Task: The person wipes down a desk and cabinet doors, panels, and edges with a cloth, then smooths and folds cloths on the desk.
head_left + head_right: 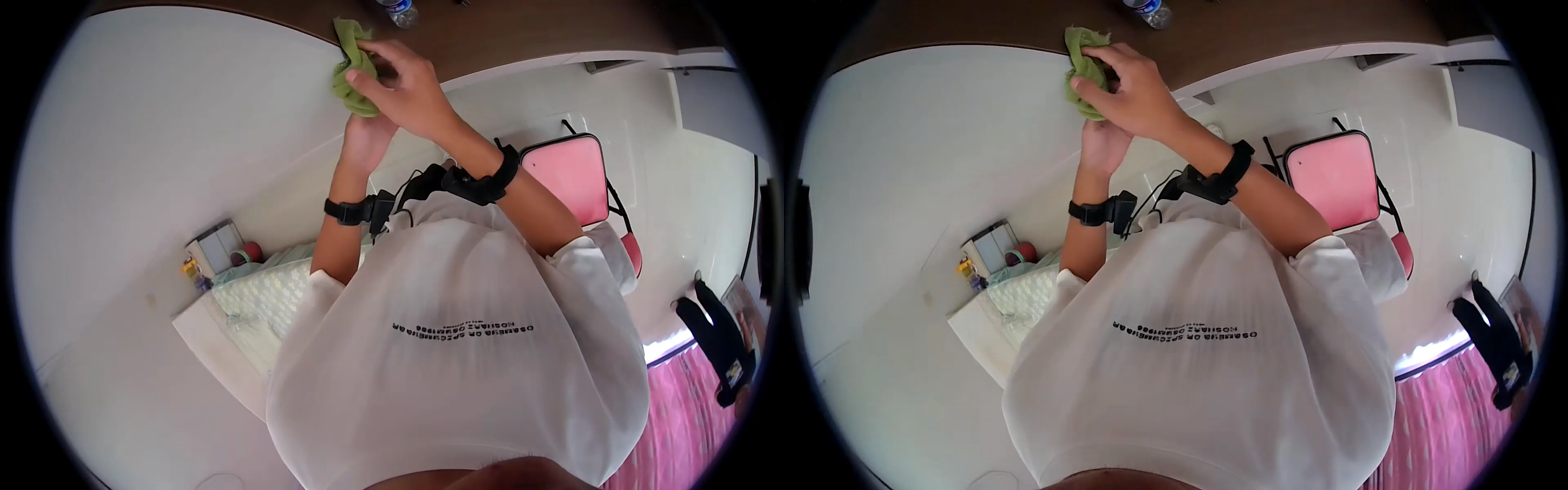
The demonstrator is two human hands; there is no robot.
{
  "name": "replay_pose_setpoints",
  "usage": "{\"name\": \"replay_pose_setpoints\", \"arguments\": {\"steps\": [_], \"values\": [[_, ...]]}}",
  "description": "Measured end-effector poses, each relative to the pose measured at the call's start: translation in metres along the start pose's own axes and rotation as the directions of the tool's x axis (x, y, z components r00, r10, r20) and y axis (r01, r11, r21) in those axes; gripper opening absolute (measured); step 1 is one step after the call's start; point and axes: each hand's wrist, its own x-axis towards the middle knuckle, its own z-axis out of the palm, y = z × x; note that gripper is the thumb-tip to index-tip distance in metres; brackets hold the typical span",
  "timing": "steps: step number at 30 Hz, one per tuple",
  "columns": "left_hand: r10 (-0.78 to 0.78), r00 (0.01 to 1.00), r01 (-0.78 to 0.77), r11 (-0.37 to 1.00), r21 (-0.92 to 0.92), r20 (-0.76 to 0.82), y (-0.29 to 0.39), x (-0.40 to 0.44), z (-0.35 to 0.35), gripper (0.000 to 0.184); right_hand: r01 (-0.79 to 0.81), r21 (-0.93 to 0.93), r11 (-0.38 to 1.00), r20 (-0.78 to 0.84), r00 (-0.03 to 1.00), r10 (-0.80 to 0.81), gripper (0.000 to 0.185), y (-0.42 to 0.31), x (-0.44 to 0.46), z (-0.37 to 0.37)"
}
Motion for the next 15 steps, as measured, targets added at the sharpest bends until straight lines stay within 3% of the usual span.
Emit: {"name": "replay_pose_setpoints", "arguments": {"steps": [1, 3, 5, 7, 9, 11, 12, 14, 15], "values": [[0.047, 0.999, -0.046, 0.999, 0.026, -0.027, 0.002, -0.004, 0.002, 0.055, 0.093, -0.028, 0.995, 0.011, 0.996, -0.092, 0.048, -0.001, 0.0, -0.001], [0.094, 0.994, -0.09, 0.994, 0.062, -0.059, 0.0, -0.007, 0.006, 0.058, 0.104, -0.041, 0.994, 0.027, 0.994, -0.103, 0.051, 0.01, -0.009, -0.001], [-0.058, 0.996, 0.046, 0.986, -0.16, -0.068, -0.004, -0.011, 0.008, 0.067, 0.12, -0.056, 0.991, 0.045, 0.992, -0.118, 0.055, 0.027, -0.023, 0.002], [-0.083, 0.995, 0.07, 0.969, -0.236, -0.047, -0.013, -0.009, -0.004, 0.067, 0.051, -0.168, 0.985, 0.013, 0.999, -0.05, 0.061, 0.05, -0.031, 0.004], [-0.11, 0.994, 0.097, 0.947, -0.306, -0.025, -0.016, -0.007, -0.011, 0.068, 0.002, -0.139, 0.99, 0.032, 0.999, 0.003, 0.058, 0.065, -0.035, 0.0], [-0.084, 0.984, 0.055, 0.983, -0.177, -0.159, -0.012, -0.005, -0.013, 0.082, -0.049, -0.116, 0.992, 0.044, 0.998, 0.055, 0.055, 0.073, -0.037, -0.001], [-0.082, 0.984, 0.055, 0.984, -0.17, -0.159, -0.006, -0.005, -0.012, 0.082, -0.023, -0.045, 0.999, 0.063, 0.998, 0.026, 0.051, 0.066, -0.034, -0.005], [0.111, 0.989, -0.093, 0.981, 0.169, -0.101, 0.019, -0.007, -0.003, 0.092, 0.009, 0.023, 1.0, 0.071, 0.997, -0.011, 0.048, 0.04, -0.026, -0.012], [0.111, 0.989, -0.093, 0.981, 0.17, -0.097, 0.033, -0.012, 0.004, 0.092, 0.121, 0.087, 0.989, 0.073, 0.989, -0.127, 0.047, 0.019, -0.021, -0.012]]}}
